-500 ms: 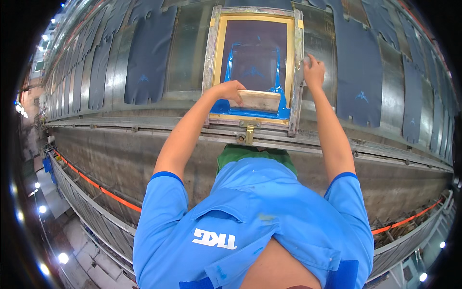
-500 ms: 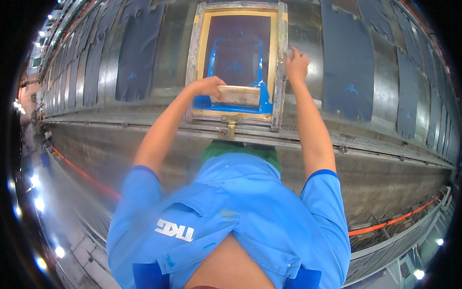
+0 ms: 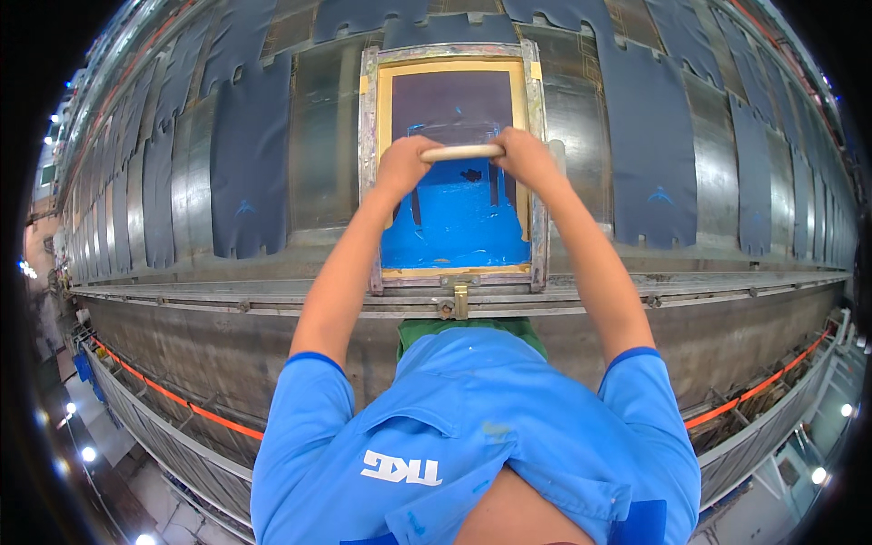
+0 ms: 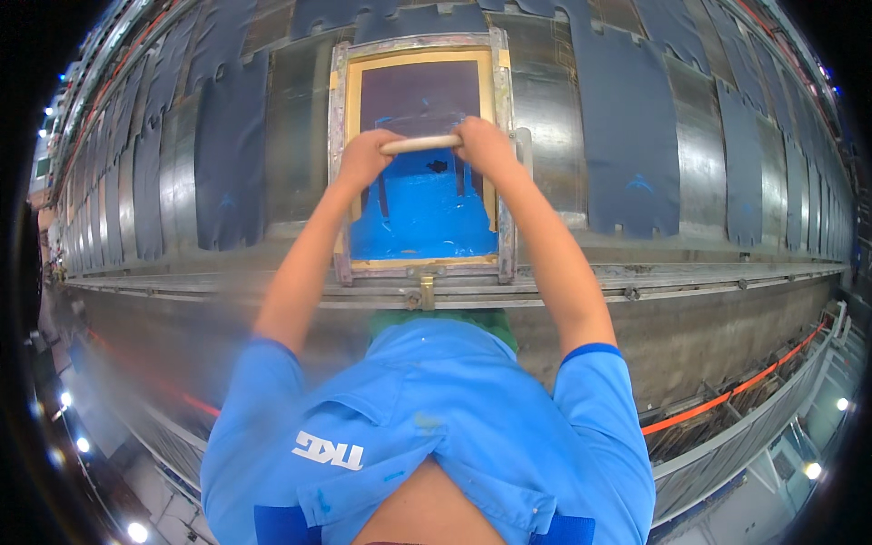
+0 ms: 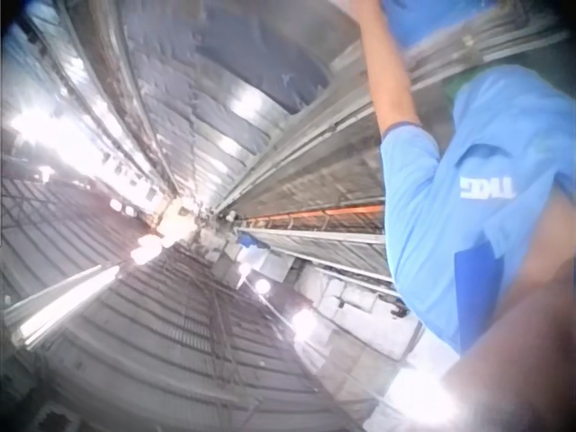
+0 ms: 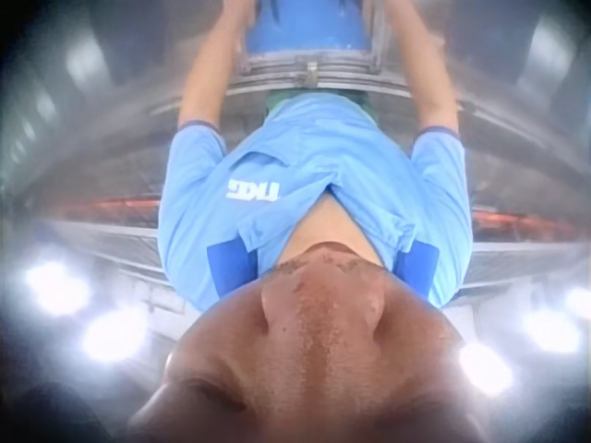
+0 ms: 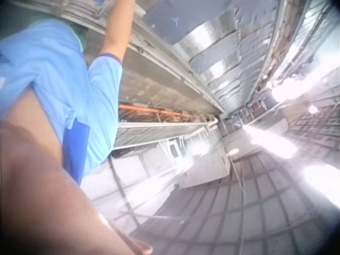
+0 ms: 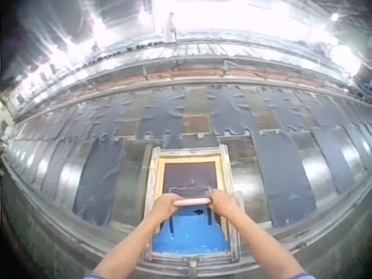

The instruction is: The person performs screen printing by applying blue ink to a mesh screen using a squeegee. They repeatedly pull the ink across the screen to saturate the mesh, then lift the screen to reveal a printed design on the fabric below. The person also moves the screen to a table to add more ink from a bottle before returning to the printing station.

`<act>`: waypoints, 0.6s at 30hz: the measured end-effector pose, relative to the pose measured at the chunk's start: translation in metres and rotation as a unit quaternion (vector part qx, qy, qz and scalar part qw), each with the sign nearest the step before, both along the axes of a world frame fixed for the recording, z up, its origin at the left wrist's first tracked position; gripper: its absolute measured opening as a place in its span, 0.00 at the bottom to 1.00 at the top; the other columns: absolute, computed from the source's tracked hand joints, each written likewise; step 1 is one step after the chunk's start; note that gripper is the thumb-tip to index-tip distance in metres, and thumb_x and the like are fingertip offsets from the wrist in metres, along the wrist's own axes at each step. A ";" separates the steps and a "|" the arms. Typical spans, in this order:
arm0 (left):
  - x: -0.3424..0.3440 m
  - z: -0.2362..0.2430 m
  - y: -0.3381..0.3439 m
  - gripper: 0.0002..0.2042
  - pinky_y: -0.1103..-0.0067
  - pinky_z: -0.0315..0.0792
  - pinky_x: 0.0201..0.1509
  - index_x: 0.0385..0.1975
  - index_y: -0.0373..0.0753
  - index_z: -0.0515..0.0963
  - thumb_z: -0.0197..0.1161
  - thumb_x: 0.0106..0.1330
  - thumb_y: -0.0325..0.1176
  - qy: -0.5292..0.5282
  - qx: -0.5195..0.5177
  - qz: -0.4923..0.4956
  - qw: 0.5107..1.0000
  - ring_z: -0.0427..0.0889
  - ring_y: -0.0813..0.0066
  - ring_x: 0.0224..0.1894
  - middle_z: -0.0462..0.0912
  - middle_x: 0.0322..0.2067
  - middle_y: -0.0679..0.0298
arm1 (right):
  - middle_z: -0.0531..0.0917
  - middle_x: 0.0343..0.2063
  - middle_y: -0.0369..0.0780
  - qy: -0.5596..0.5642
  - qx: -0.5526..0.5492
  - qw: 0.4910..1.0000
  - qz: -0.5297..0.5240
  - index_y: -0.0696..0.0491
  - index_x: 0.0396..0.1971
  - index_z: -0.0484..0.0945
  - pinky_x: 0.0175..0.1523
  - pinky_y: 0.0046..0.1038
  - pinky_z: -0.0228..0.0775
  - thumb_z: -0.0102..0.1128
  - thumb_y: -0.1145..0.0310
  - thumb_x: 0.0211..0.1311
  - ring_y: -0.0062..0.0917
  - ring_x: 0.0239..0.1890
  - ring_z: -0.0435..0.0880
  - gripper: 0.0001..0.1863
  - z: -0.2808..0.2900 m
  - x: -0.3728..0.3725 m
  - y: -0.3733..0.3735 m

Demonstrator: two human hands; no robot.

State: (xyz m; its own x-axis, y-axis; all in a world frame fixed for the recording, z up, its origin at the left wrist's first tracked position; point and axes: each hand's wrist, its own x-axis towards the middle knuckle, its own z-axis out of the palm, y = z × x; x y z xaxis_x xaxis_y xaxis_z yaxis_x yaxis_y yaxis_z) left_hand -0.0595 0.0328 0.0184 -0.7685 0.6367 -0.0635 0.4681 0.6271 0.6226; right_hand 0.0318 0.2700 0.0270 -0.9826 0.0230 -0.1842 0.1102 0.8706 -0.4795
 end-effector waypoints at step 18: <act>0.004 -0.016 -0.002 0.17 0.70 0.77 0.50 0.38 0.46 0.87 0.66 0.47 0.21 0.146 0.076 0.002 0.986 0.82 0.63 0.45 0.87 0.42 0.67 | 0.80 0.44 0.43 0.151 -0.054 0.987 -0.020 0.56 0.43 0.82 0.56 0.37 0.72 0.66 0.79 0.47 0.40 0.51 0.78 0.19 -0.009 0.013 -0.010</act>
